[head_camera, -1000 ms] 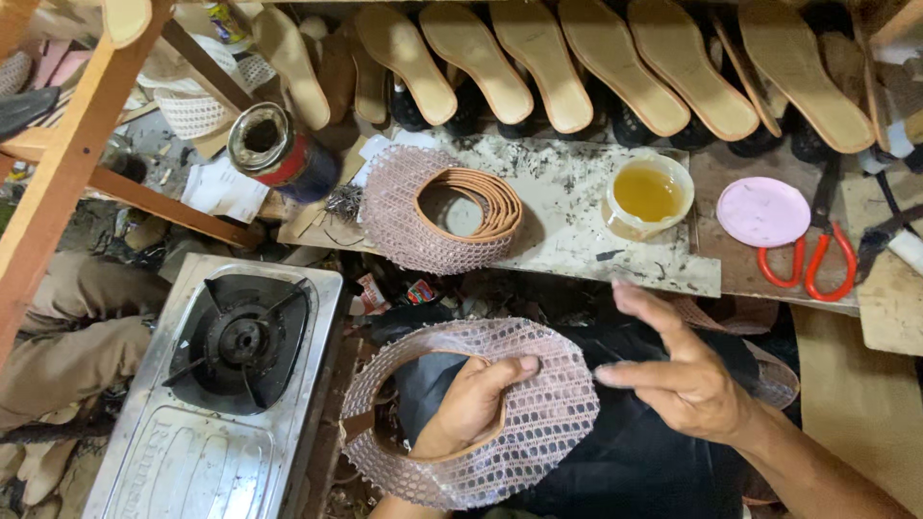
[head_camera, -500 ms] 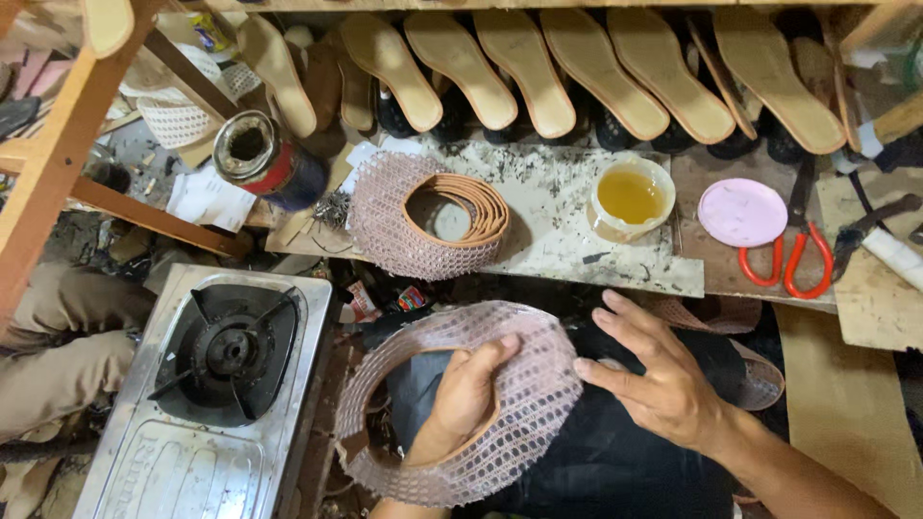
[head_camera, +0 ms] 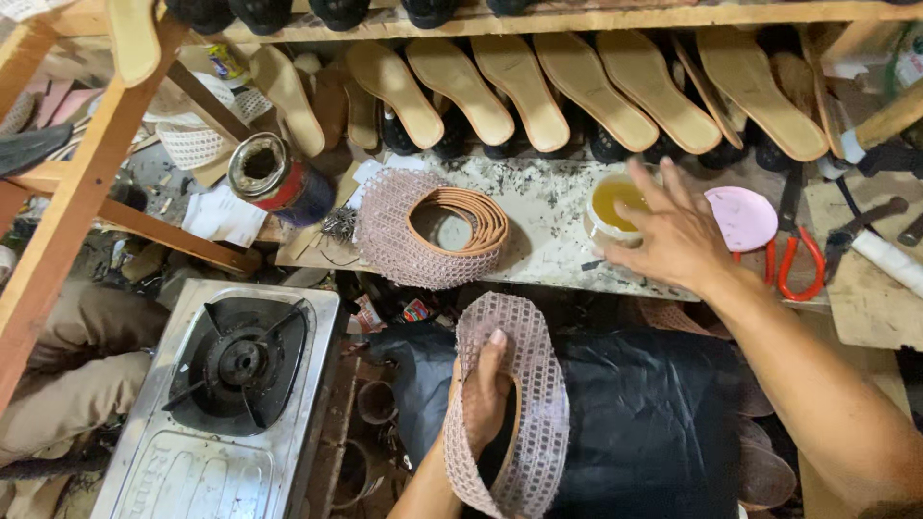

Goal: The person repeatedly dips fingers into a small container of yellow liquid and rubs it onto the inner surface of a pink mesh shoe upper. The person holds the upper with one hand while applying the liquid with the other, rotating the upper to cover different areas. The treated upper is placed on the workbench among other similar uppers.

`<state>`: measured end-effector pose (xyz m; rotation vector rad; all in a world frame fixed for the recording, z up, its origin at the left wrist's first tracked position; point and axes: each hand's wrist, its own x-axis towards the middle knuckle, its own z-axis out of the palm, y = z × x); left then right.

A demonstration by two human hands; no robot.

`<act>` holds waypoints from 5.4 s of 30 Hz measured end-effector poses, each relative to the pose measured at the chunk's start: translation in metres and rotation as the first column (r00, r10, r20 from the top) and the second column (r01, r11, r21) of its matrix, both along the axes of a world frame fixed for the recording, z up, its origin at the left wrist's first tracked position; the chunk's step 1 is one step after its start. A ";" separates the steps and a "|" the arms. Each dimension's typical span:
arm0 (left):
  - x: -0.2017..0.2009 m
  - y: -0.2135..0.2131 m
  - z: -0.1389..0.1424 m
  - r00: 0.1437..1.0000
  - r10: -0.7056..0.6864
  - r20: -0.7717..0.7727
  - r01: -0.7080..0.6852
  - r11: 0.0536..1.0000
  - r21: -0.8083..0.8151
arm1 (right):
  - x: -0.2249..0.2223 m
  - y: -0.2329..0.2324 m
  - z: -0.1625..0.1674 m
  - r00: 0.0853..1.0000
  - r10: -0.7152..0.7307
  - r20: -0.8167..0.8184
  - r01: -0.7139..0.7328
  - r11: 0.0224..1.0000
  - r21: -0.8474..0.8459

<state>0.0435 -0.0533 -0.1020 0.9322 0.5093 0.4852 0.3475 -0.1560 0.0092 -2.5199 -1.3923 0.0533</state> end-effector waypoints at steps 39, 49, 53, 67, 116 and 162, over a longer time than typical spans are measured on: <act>0.012 0.001 0.061 0.965 -0.164 0.206 0.242 0.861 -0.448 | -0.111 -0.051 -0.021 0.870 0.479 0.118 -0.439 0.641 0.630; 0.020 -0.005 0.084 0.987 0.036 0.157 0.003 0.970 -0.242 | -0.137 -0.056 -0.013 0.673 0.524 -0.523 -0.053 0.739 0.672; 0.022 -0.006 0.080 0.987 -0.145 -0.063 0.146 0.989 0.013 | -0.125 -0.048 -0.004 0.818 0.303 -0.490 -0.067 0.895 0.441; 0.016 -0.003 0.058 0.978 -0.162 0.131 0.197 0.921 -0.336 | 0.004 -0.013 -0.016 0.981 0.074 0.178 -0.138 0.913 0.384; 0.018 0.008 0.053 0.917 -0.375 -0.136 0.368 0.927 -0.078 | -0.125 -0.048 -0.007 0.742 0.272 -0.613 -0.025 0.924 0.380; 0.035 0.023 0.079 0.955 -0.183 -0.233 0.216 0.969 0.122 | -0.135 -0.066 -0.024 0.872 0.477 -0.106 -0.327 0.730 0.601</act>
